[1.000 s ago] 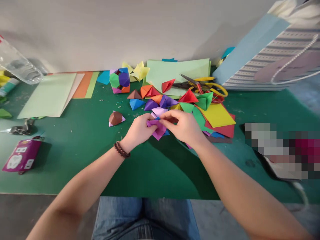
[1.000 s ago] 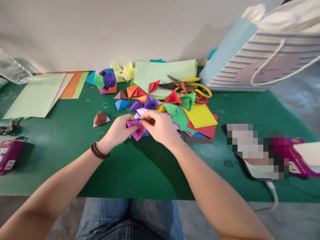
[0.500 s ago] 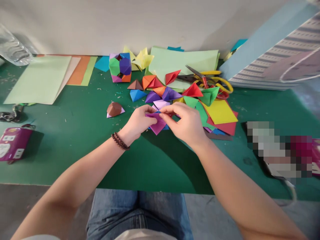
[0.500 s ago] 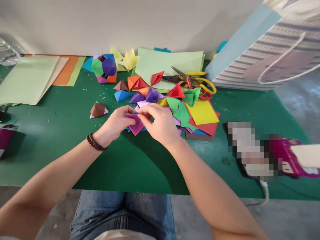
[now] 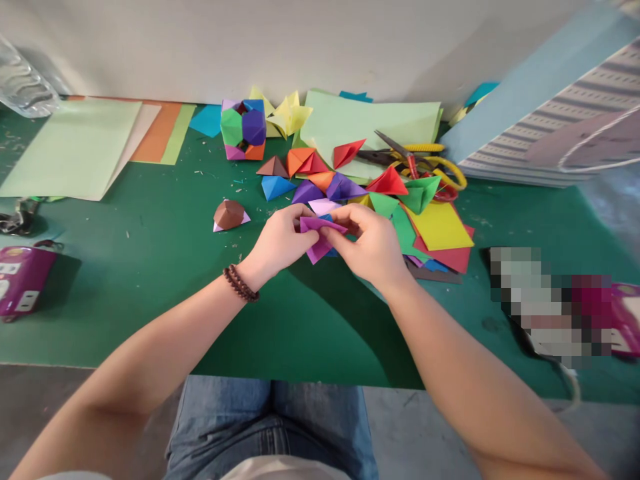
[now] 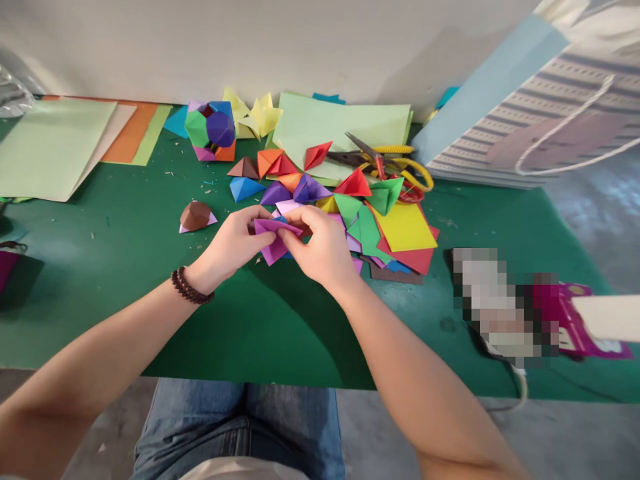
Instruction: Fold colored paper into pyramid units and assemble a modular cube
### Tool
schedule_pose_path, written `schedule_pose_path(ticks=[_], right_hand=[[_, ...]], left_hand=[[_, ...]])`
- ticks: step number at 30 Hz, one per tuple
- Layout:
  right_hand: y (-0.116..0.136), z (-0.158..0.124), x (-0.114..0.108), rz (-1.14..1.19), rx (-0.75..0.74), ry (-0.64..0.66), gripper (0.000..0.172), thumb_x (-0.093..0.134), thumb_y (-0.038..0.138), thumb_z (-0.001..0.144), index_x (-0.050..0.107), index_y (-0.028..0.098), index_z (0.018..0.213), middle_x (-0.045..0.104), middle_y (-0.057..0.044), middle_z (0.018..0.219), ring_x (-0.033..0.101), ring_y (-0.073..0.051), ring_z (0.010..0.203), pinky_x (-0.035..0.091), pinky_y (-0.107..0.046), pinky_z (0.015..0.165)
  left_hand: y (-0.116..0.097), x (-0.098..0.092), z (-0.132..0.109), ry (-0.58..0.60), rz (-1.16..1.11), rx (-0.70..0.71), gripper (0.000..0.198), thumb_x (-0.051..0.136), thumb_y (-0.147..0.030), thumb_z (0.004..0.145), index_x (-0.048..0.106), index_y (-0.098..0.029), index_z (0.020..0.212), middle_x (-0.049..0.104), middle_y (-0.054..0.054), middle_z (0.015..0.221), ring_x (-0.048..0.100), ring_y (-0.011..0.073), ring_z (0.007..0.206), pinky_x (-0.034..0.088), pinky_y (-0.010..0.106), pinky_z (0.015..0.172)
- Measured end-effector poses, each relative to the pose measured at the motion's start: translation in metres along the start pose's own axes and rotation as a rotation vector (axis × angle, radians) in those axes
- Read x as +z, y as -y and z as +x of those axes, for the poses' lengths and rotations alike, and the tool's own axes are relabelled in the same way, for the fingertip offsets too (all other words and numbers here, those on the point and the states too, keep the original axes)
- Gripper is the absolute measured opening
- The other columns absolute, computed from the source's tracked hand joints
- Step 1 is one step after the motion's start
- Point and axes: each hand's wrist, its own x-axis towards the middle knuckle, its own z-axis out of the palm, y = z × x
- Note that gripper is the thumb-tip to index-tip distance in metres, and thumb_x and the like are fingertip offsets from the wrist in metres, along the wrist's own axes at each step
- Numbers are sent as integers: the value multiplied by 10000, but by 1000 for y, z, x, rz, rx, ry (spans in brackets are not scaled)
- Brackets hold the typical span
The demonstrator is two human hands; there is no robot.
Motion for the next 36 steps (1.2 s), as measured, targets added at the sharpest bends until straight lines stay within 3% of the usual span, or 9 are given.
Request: schedule_pose_path(ticks=[3,9,15,22,30,36], right_hand=[[-2,0,0,95,51,30,33,628,236,827,600,217,827,704,-17,796,662,-174,714,549,-316,646],[-7,0,1,151,67,25,111,643,221,822,583,234,915,664,6,786,651,-157,724,538,-288,642],[-10,1,2,152,-50,-16,56,642,196,834,604,237,826,677,3,798,658,-159,725,537,-290,638],[-7,3,-8,-2,-251,9,94,606,182,851,646,236,785,682,-27,796,650,-199,799,530,-341,685],[-16,11,-22,324,273,243,169,674,380,801,706,219,836,726,-31,830,668,-194,784,544,-339,713],[-10,8,-25,183,270,325,165,711,337,750,712,203,846,734,-41,821,675,-206,750,543,-354,704]], left_hand=[[-1,-1,0,20,56,36,78,558,-135,792,592,-159,726,549,-24,643,482,103,595,325,227,563],[0,-2,1,31,152,47,120,555,-137,823,583,-153,707,511,-31,624,440,95,574,299,224,552],[-1,-3,1,57,128,14,111,552,-140,822,593,-154,720,505,-36,603,434,92,551,298,220,529],[-1,-6,1,71,188,11,105,546,-115,806,601,-155,725,567,-19,638,483,102,575,322,224,539],[-8,-7,-4,77,398,173,155,501,-99,835,630,-164,779,593,-17,663,482,111,586,332,240,583],[-6,-8,-3,166,522,220,168,485,-108,847,622,-168,770,599,-8,677,504,124,605,294,258,561]])
